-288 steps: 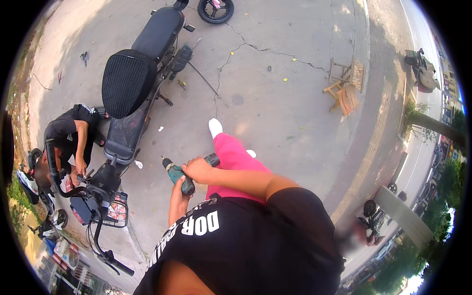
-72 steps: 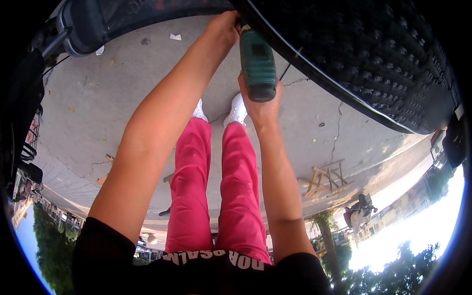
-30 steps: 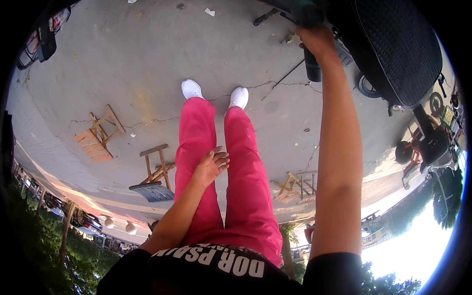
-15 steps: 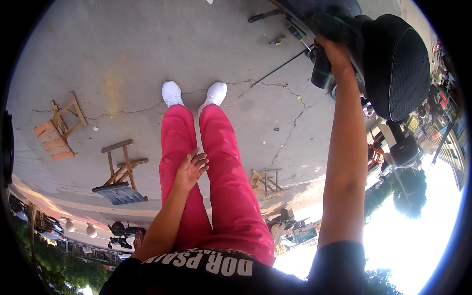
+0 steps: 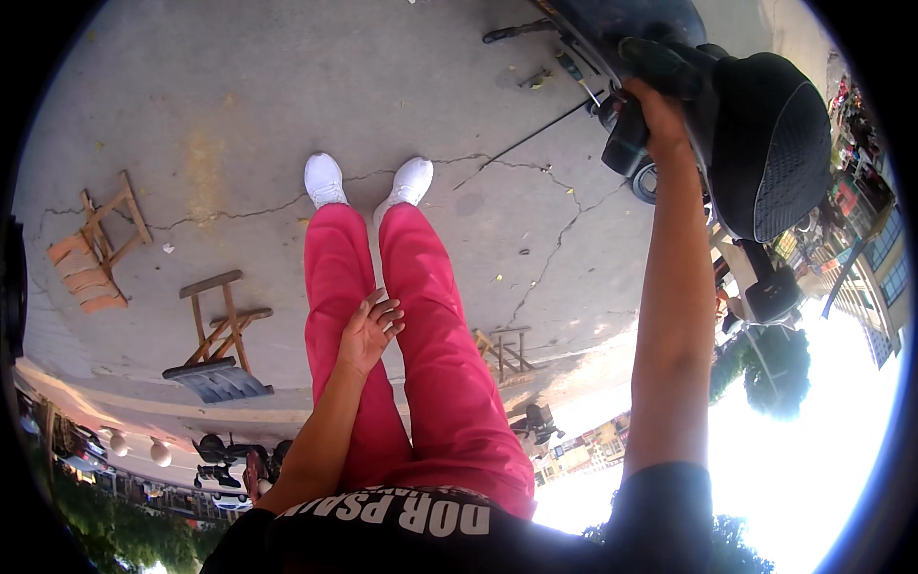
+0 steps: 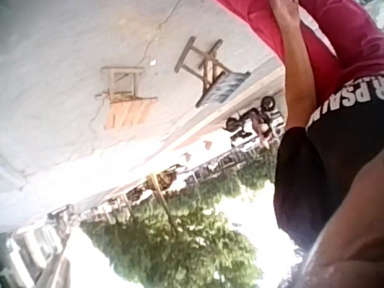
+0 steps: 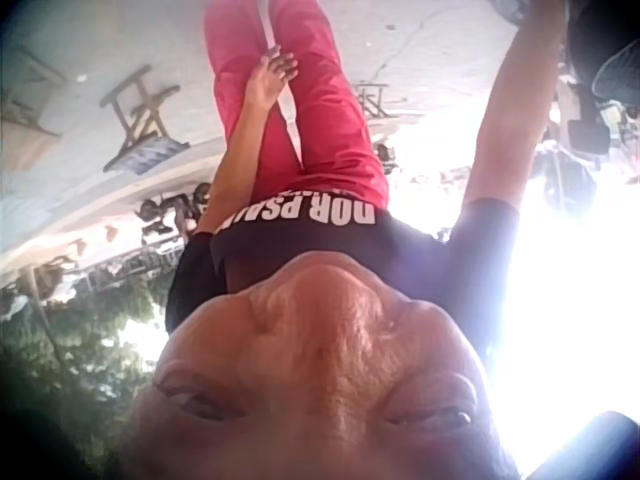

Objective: The person uses a cordless drill to remove and install screws on the body panels of a scooter. They work on the front and side panels, handling screws and the drill throughout the process.

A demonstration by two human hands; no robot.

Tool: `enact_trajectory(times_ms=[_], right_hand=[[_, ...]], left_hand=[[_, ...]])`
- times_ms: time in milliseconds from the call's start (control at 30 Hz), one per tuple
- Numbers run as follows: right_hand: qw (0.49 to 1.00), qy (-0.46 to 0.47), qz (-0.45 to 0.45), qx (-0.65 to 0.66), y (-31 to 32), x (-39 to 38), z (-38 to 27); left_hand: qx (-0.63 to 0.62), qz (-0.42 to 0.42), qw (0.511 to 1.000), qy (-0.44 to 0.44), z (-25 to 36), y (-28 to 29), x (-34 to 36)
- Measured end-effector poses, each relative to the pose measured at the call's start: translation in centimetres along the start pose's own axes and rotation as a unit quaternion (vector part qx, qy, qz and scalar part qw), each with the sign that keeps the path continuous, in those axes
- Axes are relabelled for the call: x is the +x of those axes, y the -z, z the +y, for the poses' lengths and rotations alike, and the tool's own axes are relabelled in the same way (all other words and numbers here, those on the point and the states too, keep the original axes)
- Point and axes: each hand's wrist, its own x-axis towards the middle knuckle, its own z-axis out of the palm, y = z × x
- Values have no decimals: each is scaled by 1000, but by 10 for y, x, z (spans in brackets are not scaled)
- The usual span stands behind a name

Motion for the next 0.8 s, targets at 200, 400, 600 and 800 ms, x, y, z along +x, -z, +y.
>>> enact_trajectory(times_ms=[200, 400, 600, 800], right_hand=[[1000, 15, -8, -11, 0, 1, -5], [999, 15, -33, 4, 8, 2, -3], [1000, -14, -14, 18, 1, -3, -1], [976, 108, 12, -188, 14, 8, 7]], left_hand=[[-3, -3, 1000, -1, -2, -1, 2], [-4, -1, 1000, -4, 0, -7, 4], [2, -5, 1000, -6, 1, -10, 6], [25, -1, 1000, 2, 1, -10, 7]])
